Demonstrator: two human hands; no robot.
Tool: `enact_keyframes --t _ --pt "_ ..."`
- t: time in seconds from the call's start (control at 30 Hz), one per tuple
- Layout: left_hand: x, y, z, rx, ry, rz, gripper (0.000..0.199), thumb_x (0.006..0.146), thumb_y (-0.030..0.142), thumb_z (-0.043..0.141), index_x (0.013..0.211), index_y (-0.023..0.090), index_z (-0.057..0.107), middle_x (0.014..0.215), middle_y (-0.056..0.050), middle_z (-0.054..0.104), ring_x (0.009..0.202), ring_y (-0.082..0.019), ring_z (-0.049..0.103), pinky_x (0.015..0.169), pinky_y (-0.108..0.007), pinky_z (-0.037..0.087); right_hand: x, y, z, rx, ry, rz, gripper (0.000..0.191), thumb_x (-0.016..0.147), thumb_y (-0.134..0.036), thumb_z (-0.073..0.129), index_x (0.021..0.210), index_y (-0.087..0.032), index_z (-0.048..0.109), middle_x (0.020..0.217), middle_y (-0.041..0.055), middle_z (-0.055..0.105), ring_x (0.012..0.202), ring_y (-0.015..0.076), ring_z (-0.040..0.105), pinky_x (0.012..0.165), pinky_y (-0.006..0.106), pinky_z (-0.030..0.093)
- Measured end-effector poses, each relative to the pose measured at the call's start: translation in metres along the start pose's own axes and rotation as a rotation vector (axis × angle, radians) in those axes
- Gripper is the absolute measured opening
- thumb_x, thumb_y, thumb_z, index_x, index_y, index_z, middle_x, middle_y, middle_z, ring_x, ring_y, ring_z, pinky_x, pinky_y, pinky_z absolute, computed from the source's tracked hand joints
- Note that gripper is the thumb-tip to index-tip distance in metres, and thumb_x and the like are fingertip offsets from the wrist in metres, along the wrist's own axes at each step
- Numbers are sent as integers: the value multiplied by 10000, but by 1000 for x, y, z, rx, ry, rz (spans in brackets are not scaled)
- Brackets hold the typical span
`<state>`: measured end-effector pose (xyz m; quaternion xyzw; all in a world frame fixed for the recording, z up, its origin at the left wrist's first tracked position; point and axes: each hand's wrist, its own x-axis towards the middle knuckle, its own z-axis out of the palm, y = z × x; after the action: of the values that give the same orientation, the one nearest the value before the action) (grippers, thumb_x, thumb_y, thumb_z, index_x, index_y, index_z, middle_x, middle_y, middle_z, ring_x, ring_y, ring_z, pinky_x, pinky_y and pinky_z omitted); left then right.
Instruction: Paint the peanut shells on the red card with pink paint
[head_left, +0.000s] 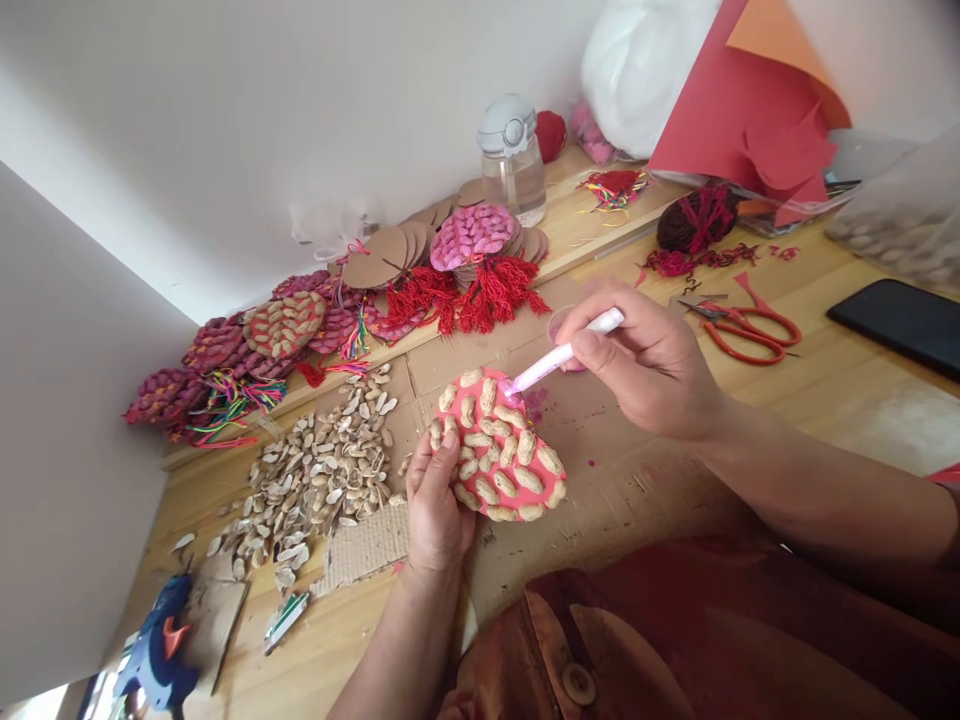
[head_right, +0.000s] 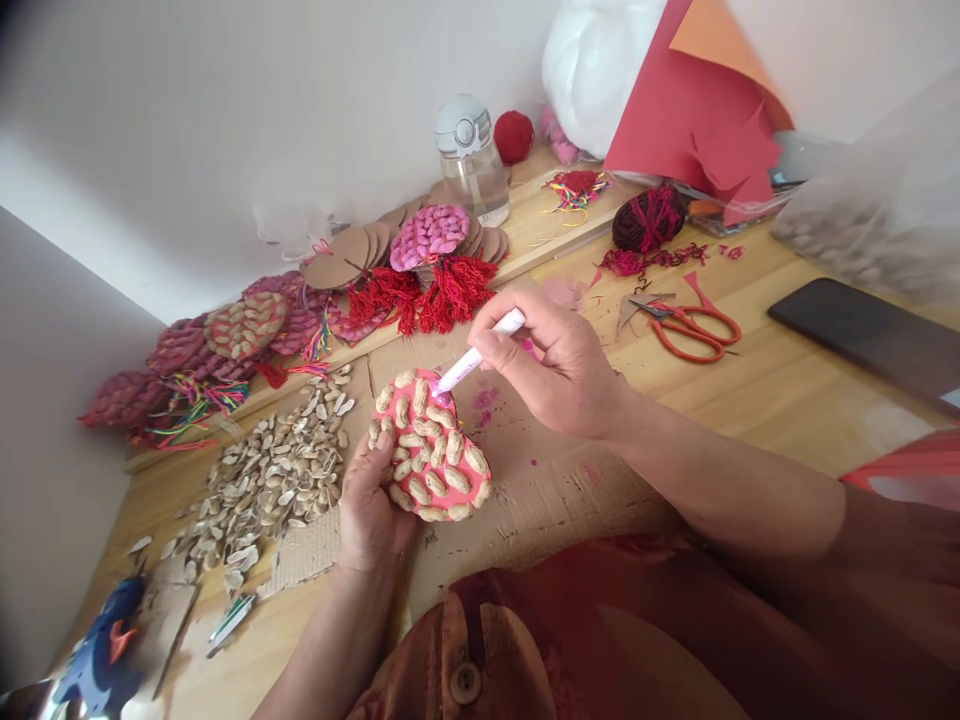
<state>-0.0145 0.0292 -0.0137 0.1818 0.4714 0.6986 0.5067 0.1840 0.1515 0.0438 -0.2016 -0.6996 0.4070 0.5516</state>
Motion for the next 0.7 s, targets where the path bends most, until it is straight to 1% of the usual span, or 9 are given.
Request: enact_keyframes --t 0.13,0.23,0.33,0.43,0.53,0.63,0.7 --pt "2 0 1 -1 51 11 320 780 425 943 994 219 823 972 -35 852 804 -193 799 779 -289 646 -4 -2 -1 -111 -31 -55 96 1015 -324 652 981 -243 693 825 -2 667 734 142 598 674 319 480" --pt "2 0 1 17 47 27 353 774 464 948 992 212 829 980 -39 852 809 -187 794 765 -282 648 -3 -3 -3 -115 20 -60 103 1027 -312 641 969 -238 683 804 -3 666 713 140 589 678 323 476" --pt "2 0 1 18 53 48 323 767 443 955 946 207 825 925 -23 843 784 -165 782 747 -251 639 0 -5 -4 -69 64 -38 129 1043 -314 622 948 -243 671 743 -19 633 636 130 556 660 327 478" --pt "1 1 2 7 97 47 310 731 425 976 876 204 816 862 -12 833 711 -155 767 692 -234 627 1 -6 -5 -88 21 -50 141 1037 -326 630 930 -245 672 733 -14 640 653 142 582 666 340 480" --pt "1 2 4 14 122 63 311 738 431 971 889 204 822 856 -12 834 696 -148 763 672 -218 611 0 -6 -5 -130 -15 -72 125 1030 -312 637 933 -246 681 776 3 667 742 166 635 704 354 484" --pt "0 2 5 31 110 72 308 760 431 958 922 203 830 874 -14 837 712 -138 762 665 -196 591 -2 -3 -5 -113 -28 -63 96 1028 -308 638 971 -249 687 806 7 670 772 175 648 709 362 484" --pt "0 2 4 59 93 62 310 778 435 945 940 197 831 872 -17 833 705 -137 752 655 -197 582 -1 -2 -5 -114 -29 -71 96 1025 -319 641 969 -254 684 789 4 664 762 180 645 706 368 482"
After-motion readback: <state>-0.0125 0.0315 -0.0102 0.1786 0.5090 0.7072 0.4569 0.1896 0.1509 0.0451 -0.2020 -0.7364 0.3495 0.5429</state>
